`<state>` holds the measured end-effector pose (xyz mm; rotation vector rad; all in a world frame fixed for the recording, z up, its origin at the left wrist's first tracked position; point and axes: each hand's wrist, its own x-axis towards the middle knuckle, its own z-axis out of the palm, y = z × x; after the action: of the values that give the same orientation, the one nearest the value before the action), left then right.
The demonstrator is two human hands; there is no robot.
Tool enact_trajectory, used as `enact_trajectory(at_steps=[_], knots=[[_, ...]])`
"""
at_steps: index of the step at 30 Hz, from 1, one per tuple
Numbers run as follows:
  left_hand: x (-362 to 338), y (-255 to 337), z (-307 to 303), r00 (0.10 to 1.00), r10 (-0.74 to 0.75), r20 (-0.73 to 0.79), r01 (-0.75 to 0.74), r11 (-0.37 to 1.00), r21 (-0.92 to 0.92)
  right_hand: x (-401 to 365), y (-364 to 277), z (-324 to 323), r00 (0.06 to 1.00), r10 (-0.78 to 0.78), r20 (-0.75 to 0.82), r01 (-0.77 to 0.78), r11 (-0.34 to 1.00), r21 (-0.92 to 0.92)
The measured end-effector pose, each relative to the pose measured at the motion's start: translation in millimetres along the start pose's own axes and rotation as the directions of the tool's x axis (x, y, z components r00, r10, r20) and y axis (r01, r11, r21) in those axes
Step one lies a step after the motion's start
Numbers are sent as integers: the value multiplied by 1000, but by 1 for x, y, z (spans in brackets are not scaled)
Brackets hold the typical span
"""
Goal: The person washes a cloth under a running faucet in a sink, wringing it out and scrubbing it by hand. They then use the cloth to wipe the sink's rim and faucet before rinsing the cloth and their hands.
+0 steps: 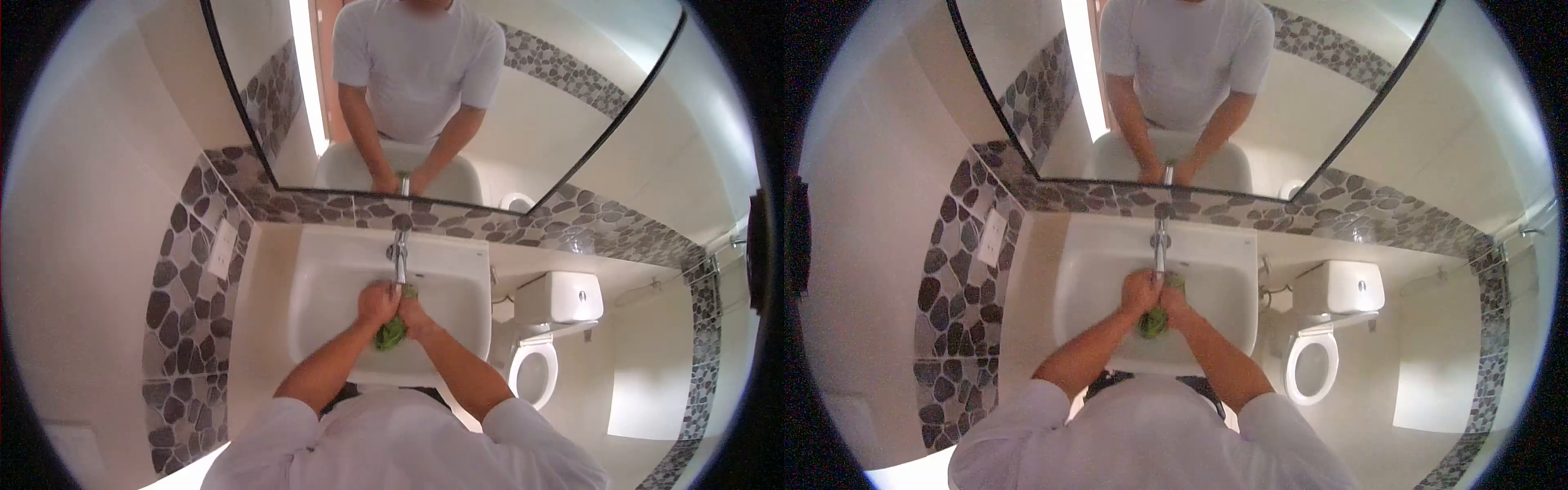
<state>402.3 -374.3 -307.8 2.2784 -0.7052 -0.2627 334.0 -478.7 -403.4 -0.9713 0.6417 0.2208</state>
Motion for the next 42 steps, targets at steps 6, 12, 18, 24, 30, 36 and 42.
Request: enact_trajectory(at_steps=[6, 12, 18, 24, 30, 36, 42], knots=[[-16, -35, -29, 959, 104, 265, -41, 972, -231, -72, -82, 10, 914, -254, 316, 395, 731, -556], [-12, -6, -101, 874, -81, 479, 228, 939, -259, -110, -118, 26, 900, 47, 434, 410, 253, -876], [-29, -34, -95, 960, 13, 279, 24, 992, -127, -77, -62, -13, 977, -158, 146, 106, 944, 313], [-23, 23, -7, 979, -133, -157, 41, 874, -484, -16, -9, 17, 995, -62, 72, 8, 810, 586], [11, -14, 16, 996, -73, 44, 73, 997, 5, -4, -5, 6, 994, -96, -44, 103, 974, 204], [-14, -31, -22, 972, 203, 120, -187, 973, -133, -71, -81, 5, 989, -26, 146, 80, 924, -374], [2, -18, -91, 874, 9, 485, 194, 910, -367, -99, -103, 11, 859, -261, 441, 504, 282, -816]])
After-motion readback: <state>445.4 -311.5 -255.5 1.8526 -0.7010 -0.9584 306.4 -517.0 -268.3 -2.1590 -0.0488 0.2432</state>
